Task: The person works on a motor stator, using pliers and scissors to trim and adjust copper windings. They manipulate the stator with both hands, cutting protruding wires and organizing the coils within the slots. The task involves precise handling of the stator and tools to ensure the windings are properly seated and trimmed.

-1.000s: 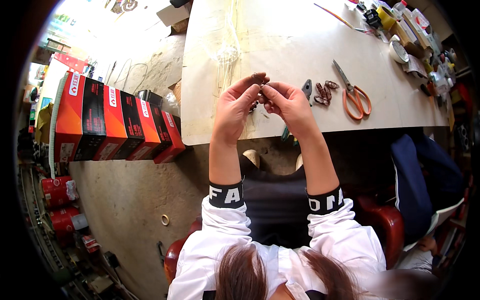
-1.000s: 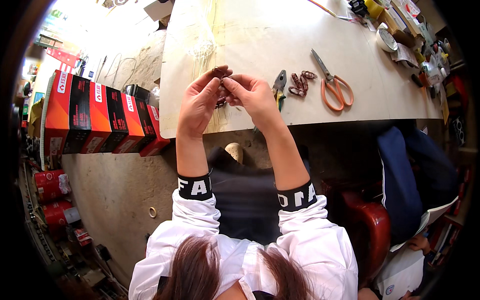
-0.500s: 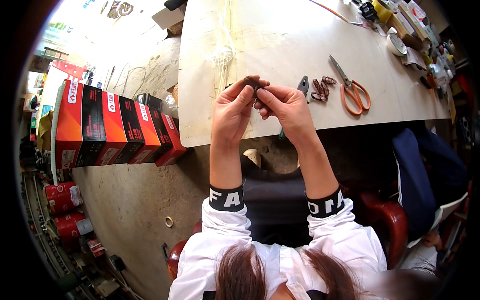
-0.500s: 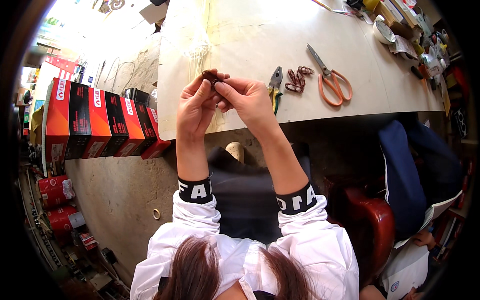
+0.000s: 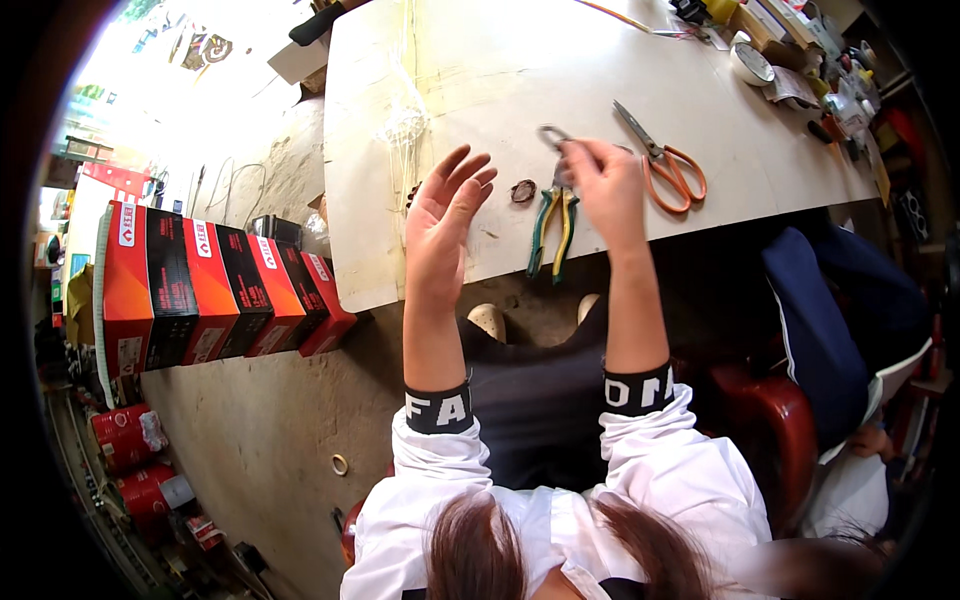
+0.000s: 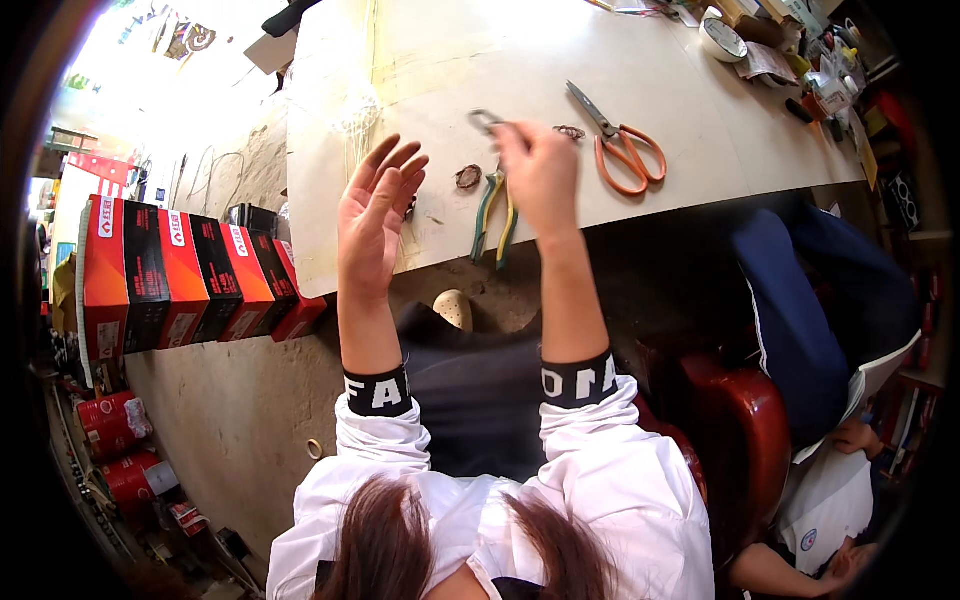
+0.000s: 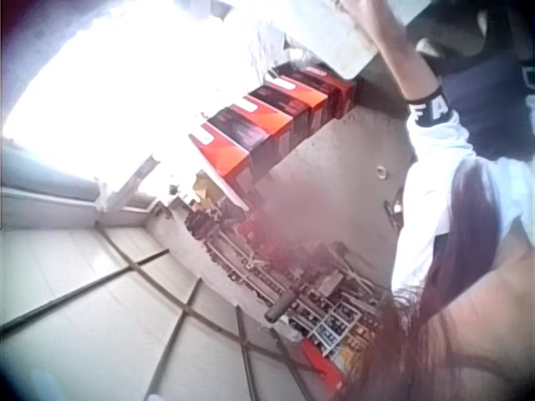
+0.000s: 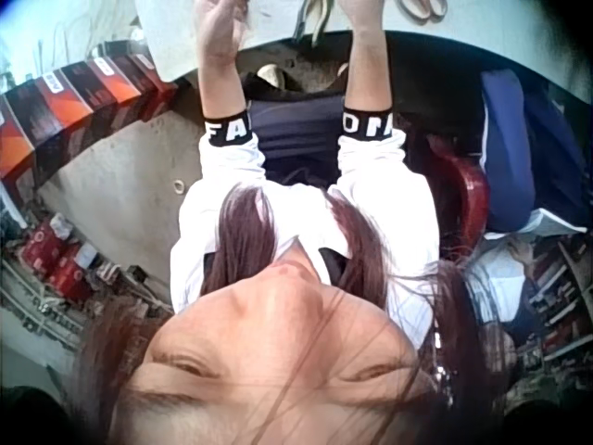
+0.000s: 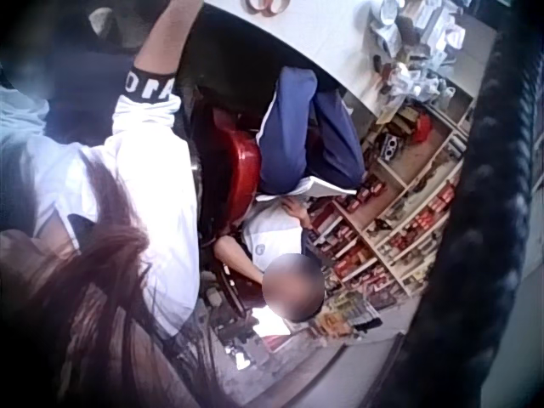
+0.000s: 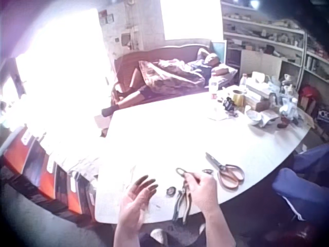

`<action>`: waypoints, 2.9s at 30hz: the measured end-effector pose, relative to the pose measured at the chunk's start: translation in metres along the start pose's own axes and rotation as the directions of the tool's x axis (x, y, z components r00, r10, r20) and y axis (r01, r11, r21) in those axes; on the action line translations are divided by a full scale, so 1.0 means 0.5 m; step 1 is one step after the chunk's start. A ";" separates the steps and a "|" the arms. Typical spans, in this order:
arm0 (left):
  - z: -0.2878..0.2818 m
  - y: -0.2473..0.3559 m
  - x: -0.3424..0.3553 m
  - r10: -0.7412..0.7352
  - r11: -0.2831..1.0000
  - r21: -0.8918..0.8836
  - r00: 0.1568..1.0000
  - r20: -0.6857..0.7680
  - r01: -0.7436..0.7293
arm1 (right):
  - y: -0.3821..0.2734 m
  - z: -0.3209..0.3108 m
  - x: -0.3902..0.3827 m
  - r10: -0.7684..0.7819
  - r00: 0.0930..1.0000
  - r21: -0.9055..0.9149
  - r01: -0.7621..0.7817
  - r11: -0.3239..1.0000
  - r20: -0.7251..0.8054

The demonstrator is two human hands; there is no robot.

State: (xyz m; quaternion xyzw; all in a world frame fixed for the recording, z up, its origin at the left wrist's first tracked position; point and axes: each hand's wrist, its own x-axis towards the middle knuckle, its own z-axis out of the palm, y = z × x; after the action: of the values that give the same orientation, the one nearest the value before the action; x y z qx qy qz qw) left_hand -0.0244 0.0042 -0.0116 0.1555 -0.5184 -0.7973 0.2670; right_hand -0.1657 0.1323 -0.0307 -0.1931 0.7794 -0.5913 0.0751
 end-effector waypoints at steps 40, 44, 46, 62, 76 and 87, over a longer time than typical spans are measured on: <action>0.043 -0.056 0.034 0.042 0.948 -0.314 0.962 0.271 0.047 | -0.042 -0.024 -0.034 0.096 0.788 0.594 -0.532 0.603 0.609; 0.046 -0.054 0.027 -0.011 0.920 -0.373 0.959 0.283 0.121 | -0.048 -0.015 -0.054 0.110 0.841 0.633 -0.479 0.608 0.530; 0.053 -0.051 0.022 -0.024 0.937 -0.329 0.963 0.270 0.116 | -0.049 -0.013 -0.062 0.101 0.867 0.658 -0.442 0.610 0.489; 0.047 -0.045 0.004 -0.101 0.946 -0.293 0.983 0.152 0.142 | -0.047 0.028 -0.096 0.102 0.933 0.715 -0.332 0.615 0.346; 0.050 -0.056 0.005 0.063 0.993 -0.110 0.986 0.154 -0.047 | -0.046 0.032 -0.099 0.185 0.902 0.758 -0.428 0.492 0.390; 0.057 -0.071 -0.002 0.070 0.991 -0.116 0.996 0.061 -0.063 | -0.045 0.044 -0.114 0.231 0.892 0.787 -0.452 0.420 0.389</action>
State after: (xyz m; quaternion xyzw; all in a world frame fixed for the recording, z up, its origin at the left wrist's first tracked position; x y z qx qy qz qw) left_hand -0.0479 0.0374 -0.0321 0.0967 -0.4855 -0.8209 0.2849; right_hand -0.1012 0.1295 -0.0219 -0.0302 0.3873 -0.8455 0.3664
